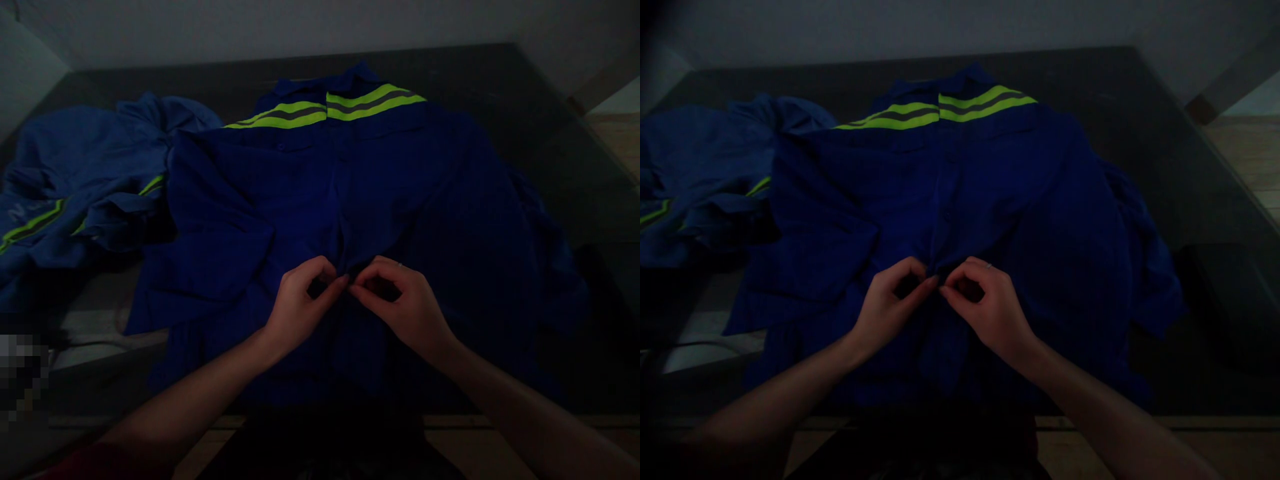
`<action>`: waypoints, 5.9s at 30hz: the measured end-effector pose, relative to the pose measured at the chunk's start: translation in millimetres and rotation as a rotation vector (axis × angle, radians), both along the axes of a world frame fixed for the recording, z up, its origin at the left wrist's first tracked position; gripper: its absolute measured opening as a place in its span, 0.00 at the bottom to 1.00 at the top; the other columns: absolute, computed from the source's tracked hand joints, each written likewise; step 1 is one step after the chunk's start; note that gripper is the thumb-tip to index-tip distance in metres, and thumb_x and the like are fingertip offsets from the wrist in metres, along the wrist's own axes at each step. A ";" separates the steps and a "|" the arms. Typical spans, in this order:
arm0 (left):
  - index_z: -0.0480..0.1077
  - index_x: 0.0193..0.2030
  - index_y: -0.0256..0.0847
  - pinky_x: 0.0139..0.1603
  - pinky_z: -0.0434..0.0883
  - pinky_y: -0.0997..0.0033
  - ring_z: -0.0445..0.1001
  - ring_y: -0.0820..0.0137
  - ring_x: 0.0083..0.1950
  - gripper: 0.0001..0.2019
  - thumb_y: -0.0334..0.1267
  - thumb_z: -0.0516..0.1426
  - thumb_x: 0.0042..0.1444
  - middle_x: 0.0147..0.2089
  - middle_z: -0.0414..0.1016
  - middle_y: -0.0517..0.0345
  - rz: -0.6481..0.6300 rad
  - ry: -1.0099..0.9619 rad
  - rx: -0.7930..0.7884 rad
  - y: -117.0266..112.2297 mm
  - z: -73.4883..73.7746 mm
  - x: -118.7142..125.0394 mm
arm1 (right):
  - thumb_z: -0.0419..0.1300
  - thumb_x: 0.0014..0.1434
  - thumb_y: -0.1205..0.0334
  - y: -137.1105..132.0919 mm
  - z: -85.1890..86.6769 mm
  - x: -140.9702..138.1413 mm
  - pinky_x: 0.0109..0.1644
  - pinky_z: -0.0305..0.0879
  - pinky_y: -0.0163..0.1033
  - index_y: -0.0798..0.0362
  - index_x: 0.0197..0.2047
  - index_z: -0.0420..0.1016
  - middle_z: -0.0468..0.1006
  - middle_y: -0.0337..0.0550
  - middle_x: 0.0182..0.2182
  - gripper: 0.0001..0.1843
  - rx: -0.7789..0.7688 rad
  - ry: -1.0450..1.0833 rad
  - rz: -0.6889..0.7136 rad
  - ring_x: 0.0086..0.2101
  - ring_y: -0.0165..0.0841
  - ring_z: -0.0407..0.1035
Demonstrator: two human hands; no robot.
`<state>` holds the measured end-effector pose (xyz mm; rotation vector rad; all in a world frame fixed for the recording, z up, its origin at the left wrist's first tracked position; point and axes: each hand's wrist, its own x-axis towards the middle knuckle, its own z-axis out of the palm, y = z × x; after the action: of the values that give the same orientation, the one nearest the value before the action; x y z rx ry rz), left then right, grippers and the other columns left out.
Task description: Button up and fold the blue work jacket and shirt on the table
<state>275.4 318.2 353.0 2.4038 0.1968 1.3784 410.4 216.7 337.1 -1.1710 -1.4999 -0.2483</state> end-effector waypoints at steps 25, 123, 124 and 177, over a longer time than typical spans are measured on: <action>0.62 0.25 0.39 0.30 0.61 0.77 0.62 0.76 0.27 0.10 0.36 0.55 0.56 0.24 0.64 0.64 0.000 0.003 -0.047 -4.8 0.9 2.9 | 0.61 0.54 0.65 0.4 1.3 1.2 0.27 0.56 0.31 0.54 0.25 0.72 0.67 0.35 0.23 0.07 -0.100 0.071 0.072 0.24 0.25 0.61; 0.70 0.37 0.39 0.32 0.67 0.73 0.73 0.73 0.33 0.06 0.32 0.52 0.62 0.32 0.74 0.60 -0.071 0.337 0.848 -23.0 -24.6 -17.0 | 0.67 0.50 0.56 -37.6 -49.4 18.4 0.31 0.68 0.33 0.49 0.38 0.74 0.78 0.37 0.31 0.12 0.192 0.618 -0.019 0.29 0.30 0.72; 0.71 0.38 0.39 0.34 0.68 0.75 0.73 0.74 0.34 0.06 0.32 0.53 0.62 0.33 0.75 0.60 -0.123 0.297 0.782 -24.6 -19.8 -21.8 | 0.66 0.51 0.57 -39.7 -49.8 17.8 0.30 0.68 0.33 0.49 0.38 0.74 0.78 0.38 0.30 0.11 0.242 0.604 -0.078 0.29 0.30 0.72; 0.75 0.35 0.38 0.35 0.75 0.76 0.78 0.73 0.33 0.04 0.33 0.59 0.57 0.32 0.80 0.57 -0.129 0.026 0.264 -35.8 -12.2 -33.1 | 0.62 0.52 0.65 -36.1 -51.7 -18.4 0.30 0.69 0.33 0.47 0.40 0.75 0.78 0.37 0.28 0.10 0.166 0.148 0.016 0.27 0.30 0.72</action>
<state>242.4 282.3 340.8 2.5943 -0.1410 1.3888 392.1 180.6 285.4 -1.0219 -1.3323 -0.2646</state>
